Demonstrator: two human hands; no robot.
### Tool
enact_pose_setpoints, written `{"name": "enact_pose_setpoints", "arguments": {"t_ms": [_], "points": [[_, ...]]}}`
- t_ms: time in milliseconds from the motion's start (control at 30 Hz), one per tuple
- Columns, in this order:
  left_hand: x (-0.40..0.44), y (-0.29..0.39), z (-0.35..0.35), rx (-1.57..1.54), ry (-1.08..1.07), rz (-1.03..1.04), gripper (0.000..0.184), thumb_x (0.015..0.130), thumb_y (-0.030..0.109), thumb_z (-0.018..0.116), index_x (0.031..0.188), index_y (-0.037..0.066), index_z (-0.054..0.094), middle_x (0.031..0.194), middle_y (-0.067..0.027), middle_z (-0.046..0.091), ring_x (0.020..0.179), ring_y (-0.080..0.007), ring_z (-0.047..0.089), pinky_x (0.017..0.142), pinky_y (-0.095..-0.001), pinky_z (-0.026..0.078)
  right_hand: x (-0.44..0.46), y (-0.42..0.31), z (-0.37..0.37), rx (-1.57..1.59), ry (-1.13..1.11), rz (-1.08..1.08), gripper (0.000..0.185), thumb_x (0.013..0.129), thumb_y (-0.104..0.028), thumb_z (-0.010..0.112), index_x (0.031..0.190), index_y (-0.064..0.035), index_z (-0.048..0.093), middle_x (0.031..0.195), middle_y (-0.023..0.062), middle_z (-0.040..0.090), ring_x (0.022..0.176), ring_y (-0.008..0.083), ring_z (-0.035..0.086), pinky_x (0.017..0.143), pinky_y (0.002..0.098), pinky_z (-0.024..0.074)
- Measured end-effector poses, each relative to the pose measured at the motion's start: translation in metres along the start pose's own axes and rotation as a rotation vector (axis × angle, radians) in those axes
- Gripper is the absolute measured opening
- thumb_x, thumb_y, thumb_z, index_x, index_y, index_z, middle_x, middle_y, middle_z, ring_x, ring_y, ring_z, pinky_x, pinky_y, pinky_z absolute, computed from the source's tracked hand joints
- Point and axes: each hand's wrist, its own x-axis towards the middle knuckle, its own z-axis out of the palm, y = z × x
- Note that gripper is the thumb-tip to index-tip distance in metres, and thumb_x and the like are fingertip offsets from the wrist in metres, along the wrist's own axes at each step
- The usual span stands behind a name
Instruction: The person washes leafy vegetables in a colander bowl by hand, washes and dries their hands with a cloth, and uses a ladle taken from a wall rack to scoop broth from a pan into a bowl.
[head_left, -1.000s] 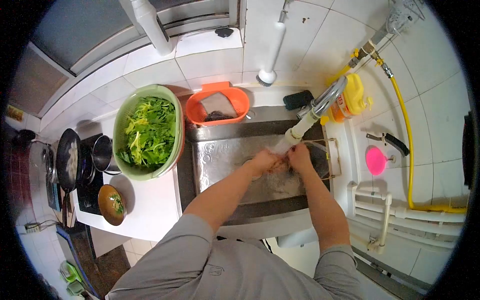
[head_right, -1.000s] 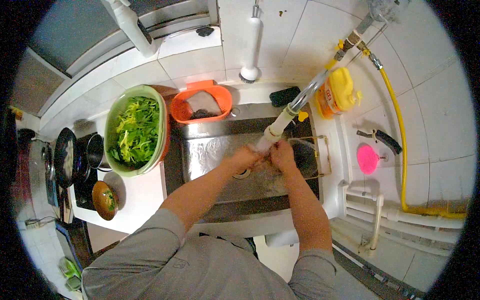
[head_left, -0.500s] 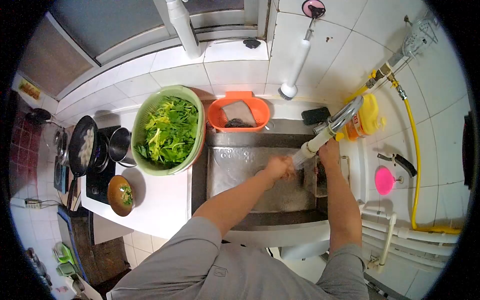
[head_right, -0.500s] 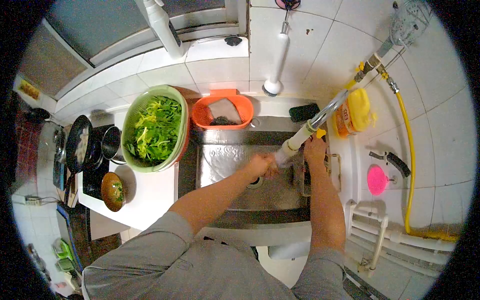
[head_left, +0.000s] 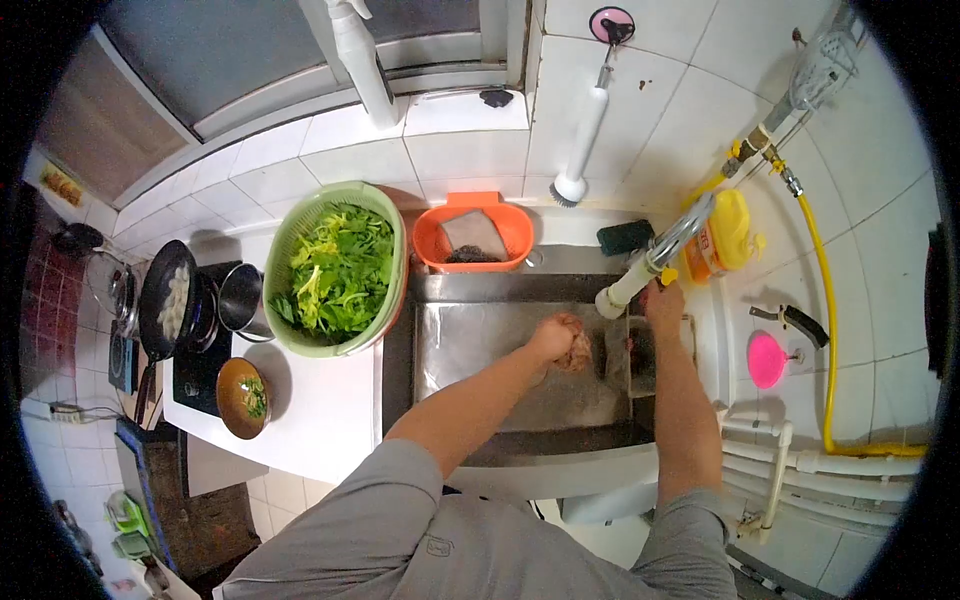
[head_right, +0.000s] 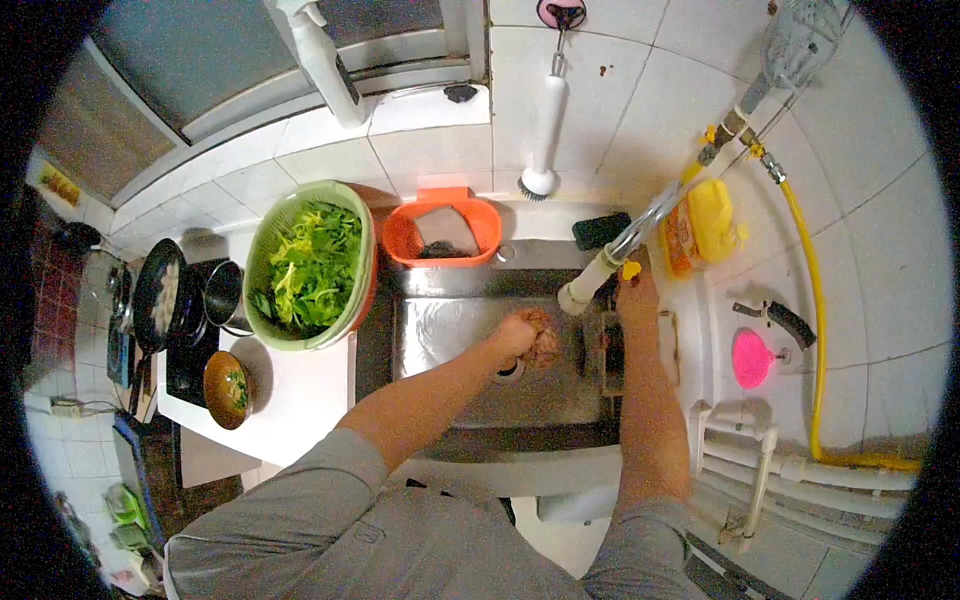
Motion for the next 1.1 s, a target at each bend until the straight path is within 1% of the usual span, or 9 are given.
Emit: {"name": "enact_pose_setpoints", "arguments": {"t_ms": [100,167,233,433,533,633,833,1033,1100], "points": [[-0.019,0.038,0.005,-0.216,0.027,-0.16,0.027,0.088,0.02,0.048,0.099,-0.002,0.061,0.088,-0.0133,0.064,0.08,-0.0252,0.062,0.069,-0.0357,0.048,-0.031,0.053,0.045,0.079,-0.007,0.01,0.024,0.087,-0.023,0.058,0.092,0.001,0.056,0.07,0.008,0.058,0.062,0.0185,0.056,0.06,0.0325,0.0467],[-0.044,0.071,0.013,-0.14,0.297,-0.209,0.025,0.089,0.019,0.046,0.095,0.0,0.062,0.086,-0.011,0.064,0.076,-0.0232,0.06,0.066,-0.0348,0.047,-0.078,0.027,0.056,0.258,-0.418,0.008,0.034,0.093,-0.031,0.049,0.113,-0.0031,0.051,0.101,0.0067,0.058,0.087,0.018,0.055,0.073,0.0331,0.0473],[-0.012,0.016,-0.001,0.127,0.353,0.211,0.025,0.089,0.019,0.045,0.094,0.0,0.061,0.085,-0.0106,0.063,0.075,-0.0219,0.06,0.064,-0.0351,0.047,-0.122,-0.011,0.071,0.838,-0.479,0.354,0.047,0.095,-0.044,0.04,0.126,-0.0078,0.046,0.117,0.0056,0.051,0.102,0.0189,0.05,0.087,0.0376,0.0413],[-0.022,0.014,-0.007,0.194,0.212,0.214,0.031,0.092,0.019,0.045,0.116,0.005,0.056,0.105,-0.014,0.062,0.096,-0.0256,0.059,0.081,-0.0361,0.046,-0.154,-0.07,0.055,1.161,-0.902,0.655,0.049,0.095,-0.043,0.042,0.128,-0.0067,0.045,0.124,0.0078,0.05,0.109,0.023,0.051,0.088,0.0369,0.0444],[-0.043,0.011,-0.023,0.402,-0.121,0.262,0.037,0.092,0.024,0.048,0.125,0.007,0.05,0.112,-0.0159,0.058,0.104,-0.0262,0.054,0.086,-0.0392,0.042,-0.149,-0.074,0.029,1.07,-1.065,0.669,0.036,0.088,-0.037,0.056,0.112,-0.0101,0.053,0.098,0.0043,0.055,0.087,0.0161,0.052,0.072,0.0316,0.0425],[-0.082,0.025,-0.037,1.111,-0.182,0.842,0.045,0.089,0.027,0.054,0.13,0.009,0.046,0.119,-0.0154,0.052,0.112,-0.0288,0.048,0.093,-0.043,0.037,-0.149,-0.077,0.013,0.886,-1.126,0.524,0.025,0.081,-0.028,0.062,0.096,-0.0094,0.054,0.077,0.002,0.052,0.064,0.0121,0.049,0.054,0.0256,0.0385],[-0.143,0.089,-0.031,1.25,-0.117,1.134,0.054,0.078,0.027,0.057,0.129,0.013,0.046,0.121,-0.0107,0.051,0.114,-0.0286,0.045,0.089,-0.0407,0.039,-0.144,-0.092,-0.003,0.823,-1.265,0.59,0.013,0.071,-0.01,0.063,0.076,-0.0098,0.051,0.058,-0.0022,0.044,0.044,0.0079,0.038,0.038,0.022,0.0266],[-0.119,0.079,-0.029,1.576,-0.09,0.933,0.019,0.074,0.024,0.055,0.091,0.016,0.061,0.079,-0.0046,0.063,0.081,-0.022,0.059,0.072,-0.0391,0.043,-0.145,-0.109,0.001,0.319,-1.354,0.381,0.01,0.07,-0.009,0.061,0.074,-0.0064,0.051,0.058,0.0008,0.046,0.049,0.0117,0.045,0.041,0.0293,0.0347],[-0.114,0.066,-0.029,1.724,0.007,0.861,0.012,0.074,0.026,0.054,0.079,0.017,0.061,0.064,-0.0027,0.061,0.068,-0.0216,0.058,0.069,-0.037,0.043,-0.15,-0.093,0.024,0.293,-1.23,-0.311,0.011,0.075,-0.012,0.059,0.079,-0.0033,0.054,0.066,0.0072,0.055,0.061,0.0226,0.052,0.057,0.0368,0.0422]]}}
